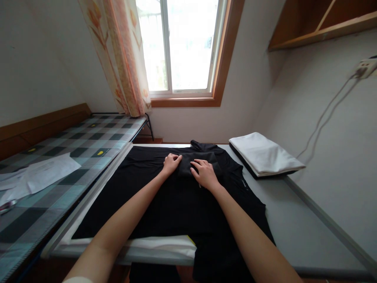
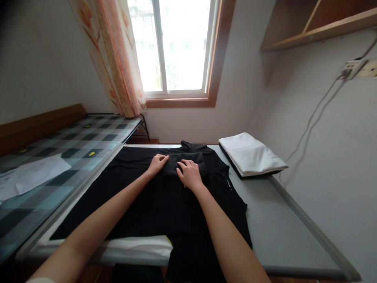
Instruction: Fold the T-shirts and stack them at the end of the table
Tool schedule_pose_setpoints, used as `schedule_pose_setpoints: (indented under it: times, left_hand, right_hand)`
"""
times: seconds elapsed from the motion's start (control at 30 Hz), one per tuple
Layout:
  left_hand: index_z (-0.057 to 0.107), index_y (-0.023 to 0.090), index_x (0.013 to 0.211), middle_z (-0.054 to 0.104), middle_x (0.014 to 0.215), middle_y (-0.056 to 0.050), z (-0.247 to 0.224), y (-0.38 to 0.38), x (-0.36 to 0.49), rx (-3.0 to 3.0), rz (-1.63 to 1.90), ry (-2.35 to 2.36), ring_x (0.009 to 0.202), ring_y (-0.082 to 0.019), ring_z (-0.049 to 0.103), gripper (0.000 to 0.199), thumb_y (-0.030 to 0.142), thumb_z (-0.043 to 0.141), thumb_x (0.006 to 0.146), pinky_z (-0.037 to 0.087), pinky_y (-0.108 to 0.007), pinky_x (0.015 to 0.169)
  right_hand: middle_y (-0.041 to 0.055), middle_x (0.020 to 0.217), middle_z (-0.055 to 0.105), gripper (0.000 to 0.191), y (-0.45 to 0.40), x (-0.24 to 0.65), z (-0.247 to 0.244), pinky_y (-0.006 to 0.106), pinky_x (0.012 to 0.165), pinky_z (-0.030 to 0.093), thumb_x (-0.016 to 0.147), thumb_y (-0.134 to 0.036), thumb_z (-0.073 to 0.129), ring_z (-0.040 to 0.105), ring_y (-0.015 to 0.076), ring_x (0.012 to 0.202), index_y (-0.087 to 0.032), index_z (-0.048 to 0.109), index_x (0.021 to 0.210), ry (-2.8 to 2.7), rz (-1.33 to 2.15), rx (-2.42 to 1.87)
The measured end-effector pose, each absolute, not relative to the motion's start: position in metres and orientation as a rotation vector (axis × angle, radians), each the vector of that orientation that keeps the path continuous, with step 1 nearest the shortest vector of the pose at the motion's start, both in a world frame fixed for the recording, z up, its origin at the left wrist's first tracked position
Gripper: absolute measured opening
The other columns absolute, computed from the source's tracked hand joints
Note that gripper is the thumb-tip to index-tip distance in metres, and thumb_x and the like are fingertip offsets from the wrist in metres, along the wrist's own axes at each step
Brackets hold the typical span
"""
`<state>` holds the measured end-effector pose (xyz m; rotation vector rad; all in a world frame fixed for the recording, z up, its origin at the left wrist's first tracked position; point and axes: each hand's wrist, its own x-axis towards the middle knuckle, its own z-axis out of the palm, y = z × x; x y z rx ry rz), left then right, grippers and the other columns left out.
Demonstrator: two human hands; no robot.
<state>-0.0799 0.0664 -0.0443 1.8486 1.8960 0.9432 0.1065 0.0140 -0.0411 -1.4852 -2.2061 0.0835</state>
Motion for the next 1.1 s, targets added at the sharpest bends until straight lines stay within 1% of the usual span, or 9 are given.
schedule_pose_setpoints:
  times: [0.1,0.2,0.3,0.47,0.63,0.77,0.83,0.97,1.1]
  left_hand:
    - [0.076,0.016,0.085,0.072,0.093,-0.010,-0.038,0.079,-0.075,1.822,0.950,1.902,0.090,-0.022,0.067,0.024,0.034,0.061,0.085,0.049,-0.029,0.080]
    - [0.075,0.015,0.080,0.071,0.096,-0.012,-0.036,0.083,-0.070,1.900,0.967,1.954,0.092,-0.022,0.066,0.020,0.031,0.064,0.082,0.048,-0.029,0.084]
    - [0.074,0.015,0.081,0.069,0.098,-0.011,-0.036,0.079,-0.068,2.039,0.941,1.973,0.092,-0.021,0.065,0.020,0.030,0.060,0.084,0.048,-0.028,0.083]
    - [0.069,0.018,0.083,0.071,0.086,-0.009,-0.032,0.074,-0.067,2.021,0.926,1.997,0.086,-0.022,0.067,0.021,0.030,0.053,0.088,0.048,-0.029,0.079]
    - [0.065,0.018,0.087,0.071,0.084,-0.006,-0.036,0.082,-0.069,1.686,1.106,1.888,0.084,-0.019,0.068,0.009,0.024,0.062,0.082,0.049,-0.028,0.079]
    - [0.059,0.016,0.107,0.067,0.078,-0.002,-0.049,0.087,-0.077,1.474,1.229,1.772,0.075,-0.016,0.065,0.034,0.016,0.069,0.074,0.051,-0.027,0.074]
    - [0.061,0.017,0.104,0.063,0.082,-0.002,-0.055,0.086,-0.080,1.559,1.242,1.769,0.074,-0.015,0.063,0.033,0.015,0.070,0.073,0.052,-0.027,0.074]
    - [0.067,0.017,0.095,0.057,0.100,-0.006,-0.062,0.079,-0.081,1.856,1.260,1.753,0.079,-0.014,0.061,0.017,0.015,0.065,0.079,0.052,-0.029,0.082]
    - [0.071,0.019,0.098,0.060,0.100,-0.007,-0.063,0.072,-0.081,2.024,1.182,1.792,0.090,-0.019,0.061,0.019,0.019,0.058,0.085,0.049,-0.034,0.091]
  right_hand:
    - [0.0099,0.134,0.058,0.039,0.014,0.107,-0.041,0.041,0.100,0.037,0.094,-0.037,0.048,0.047,0.0256,0.124,-0.022,0.063,0.126,-2.206,0.076,-1.480]
    - [0.0095,0.133,0.059,0.038,0.014,0.107,-0.042,0.041,0.100,0.037,0.094,-0.037,0.048,0.047,0.0252,0.124,-0.022,0.064,0.125,-2.201,0.069,-1.478]
    - [0.0094,0.133,0.059,0.038,0.014,0.107,-0.043,0.041,0.101,0.036,0.094,-0.037,0.048,0.047,0.0249,0.124,-0.022,0.064,0.125,-2.200,0.071,-1.478]
    - [0.0091,0.133,0.059,0.038,0.014,0.106,-0.043,0.041,0.100,0.036,0.094,-0.037,0.048,0.047,0.0250,0.124,-0.022,0.063,0.125,-2.195,0.072,-1.468]
    - [0.0095,0.134,0.058,0.038,0.014,0.107,-0.042,0.041,0.100,0.036,0.093,-0.036,0.048,0.047,0.0248,0.124,-0.022,0.063,0.125,-2.197,0.084,-1.479]
    - [0.0092,0.134,0.058,0.038,0.014,0.107,-0.042,0.041,0.100,0.036,0.094,-0.037,0.047,0.047,0.0246,0.125,-0.023,0.063,0.125,-2.201,0.086,-1.468]
    - [0.0092,0.133,0.059,0.038,0.014,0.107,-0.042,0.041,0.100,0.036,0.094,-0.037,0.047,0.047,0.0244,0.125,-0.023,0.064,0.125,-2.198,0.085,-1.465]
    - [0.0096,0.132,0.060,0.038,0.014,0.107,-0.041,0.040,0.100,0.036,0.093,-0.037,0.048,0.048,0.0240,0.124,-0.022,0.064,0.123,-2.192,0.089,-1.451]
    - [0.0092,0.128,0.062,0.036,0.015,0.112,-0.038,0.039,0.101,0.035,0.094,-0.040,0.047,0.050,0.0232,0.121,-0.022,0.067,0.118,-2.147,0.067,-1.453]
